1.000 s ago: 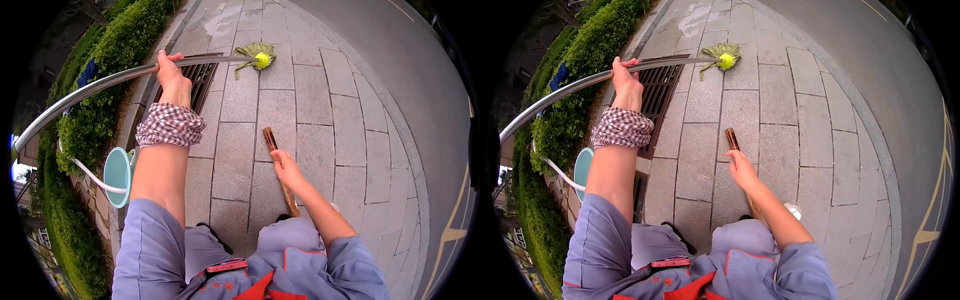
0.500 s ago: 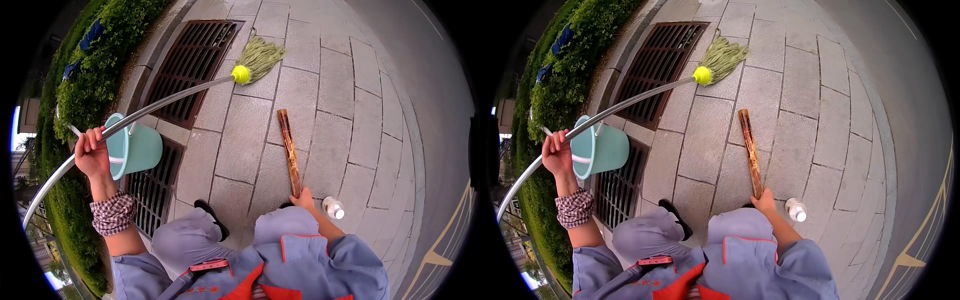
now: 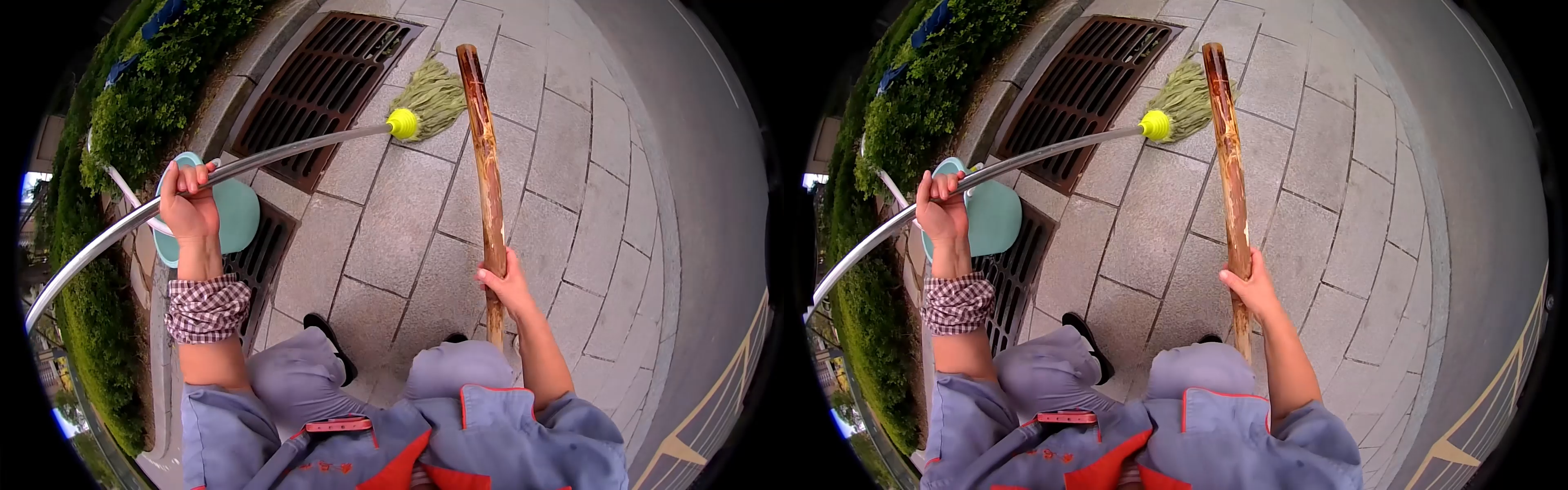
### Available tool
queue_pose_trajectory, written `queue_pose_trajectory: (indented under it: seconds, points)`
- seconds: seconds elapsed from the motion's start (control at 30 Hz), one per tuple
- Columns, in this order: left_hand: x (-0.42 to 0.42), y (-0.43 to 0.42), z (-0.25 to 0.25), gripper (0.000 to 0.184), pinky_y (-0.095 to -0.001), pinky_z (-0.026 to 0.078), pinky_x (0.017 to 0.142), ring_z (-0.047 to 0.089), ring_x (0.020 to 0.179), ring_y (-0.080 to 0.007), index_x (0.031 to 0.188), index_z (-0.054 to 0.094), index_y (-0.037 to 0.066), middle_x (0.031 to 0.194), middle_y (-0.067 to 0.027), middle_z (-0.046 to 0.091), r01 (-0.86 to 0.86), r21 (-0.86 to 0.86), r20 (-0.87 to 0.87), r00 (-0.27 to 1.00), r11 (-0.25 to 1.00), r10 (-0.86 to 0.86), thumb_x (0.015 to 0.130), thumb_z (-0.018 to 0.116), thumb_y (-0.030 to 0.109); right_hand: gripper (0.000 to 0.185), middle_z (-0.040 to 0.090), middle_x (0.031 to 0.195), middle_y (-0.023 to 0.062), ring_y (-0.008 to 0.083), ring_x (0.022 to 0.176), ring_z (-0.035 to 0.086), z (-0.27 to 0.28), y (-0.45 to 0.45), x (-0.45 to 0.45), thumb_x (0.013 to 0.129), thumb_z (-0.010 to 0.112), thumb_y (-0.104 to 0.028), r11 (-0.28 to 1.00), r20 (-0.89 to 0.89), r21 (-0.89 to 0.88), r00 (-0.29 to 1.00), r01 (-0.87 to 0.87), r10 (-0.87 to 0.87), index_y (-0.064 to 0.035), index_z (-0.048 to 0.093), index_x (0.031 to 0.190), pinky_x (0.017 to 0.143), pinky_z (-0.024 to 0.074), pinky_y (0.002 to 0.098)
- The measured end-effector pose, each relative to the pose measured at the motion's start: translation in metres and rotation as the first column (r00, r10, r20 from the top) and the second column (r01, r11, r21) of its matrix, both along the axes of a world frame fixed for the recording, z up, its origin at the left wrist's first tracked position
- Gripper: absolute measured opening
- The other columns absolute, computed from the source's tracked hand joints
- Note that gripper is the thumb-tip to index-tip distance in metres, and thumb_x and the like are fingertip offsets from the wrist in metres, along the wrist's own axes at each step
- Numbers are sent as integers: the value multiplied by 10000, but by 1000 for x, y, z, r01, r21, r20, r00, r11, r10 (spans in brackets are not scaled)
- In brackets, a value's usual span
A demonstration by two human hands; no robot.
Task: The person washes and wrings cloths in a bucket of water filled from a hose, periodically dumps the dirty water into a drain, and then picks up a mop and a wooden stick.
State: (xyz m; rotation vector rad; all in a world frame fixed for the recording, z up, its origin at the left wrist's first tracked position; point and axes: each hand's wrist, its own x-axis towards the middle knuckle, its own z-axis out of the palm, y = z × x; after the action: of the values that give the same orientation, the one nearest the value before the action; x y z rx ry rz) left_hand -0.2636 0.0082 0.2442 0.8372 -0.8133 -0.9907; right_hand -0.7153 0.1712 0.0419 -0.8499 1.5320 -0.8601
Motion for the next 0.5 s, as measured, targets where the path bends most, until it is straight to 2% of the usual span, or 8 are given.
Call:
queue_pose_trajectory:
  seconds: [0.03,0.07,0.1,0.2,0.3,0.37,0.43,0.5]
  points:
    - [-14,-5,16,369,-393,435,764,376,586,-166,598,323,128,543,-14,317,-75,20,19,997,997,74,938,463,161,370,579,817,65,144,693,573,-10,12,4,818,677,-154,997,121,81,993,-3,-7,-18,478,1098,638,491,302]
    - [-10,-12,24,370,-391,428,784,392,584,-163,594,331,129,529,-13,319,8,-25,61,998,1000,-7,938,461,169,359,569,805,47,110,662,555,-19,21,7,824,672,-141,987,236,158,972,-16,-22,-23,475,1101,611,488,277]
    - [-11,-18,35,371,-383,426,778,391,580,-159,593,328,132,525,-12,320,61,-52,81,995,997,-56,939,458,170,345,574,742,47,103,565,547,-26,25,12,811,670,-152,990,87,136,996,22,-34,-18,491,1074,520,472,266]
    - [-25,-29,58,373,-369,418,766,390,572,-153,590,323,138,521,-10,333,147,-64,170,976,987,-134,939,453,164,313,572,686,44,117,510,543,-11,7,26,797,665,-160,984,-128,160,990,82,-61,-12,513,1026,465,458,274]
    - [-51,-31,35,365,-372,425,737,390,569,-165,591,333,128,526,-16,327,17,-30,115,993,999,-14,931,464,148,268,578,667,52,117,531,560,10,-50,19,787,666,-162,994,-111,58,990,92,-85,-16,530,966,491,468,283]
    - [-65,-24,23,366,-363,419,717,373,556,-161,586,333,125,526,-13,324,-88,-51,27,996,995,89,924,475,145,246,544,712,25,109,567,545,41,-97,16,827,644,-121,981,-193,-181,976,63,-99,-18,495,993,503,465,257]
    - [-69,-18,21,367,-361,414,710,366,552,-156,585,333,125,526,-11,321,-105,-66,14,994,992,106,922,477,144,268,538,719,11,98,627,556,75,-139,22,837,648,-144,860,-224,-505,950,77,-217,-26,469,996,550,478,252]
    - [-69,-12,19,367,-359,407,707,358,549,-148,584,335,127,527,-9,312,-101,-64,-1,995,993,101,921,477,144,294,558,727,43,142,635,577,87,-182,30,830,657,-159,772,-228,-628,926,97,-302,-37,457,1006,577,491,283]
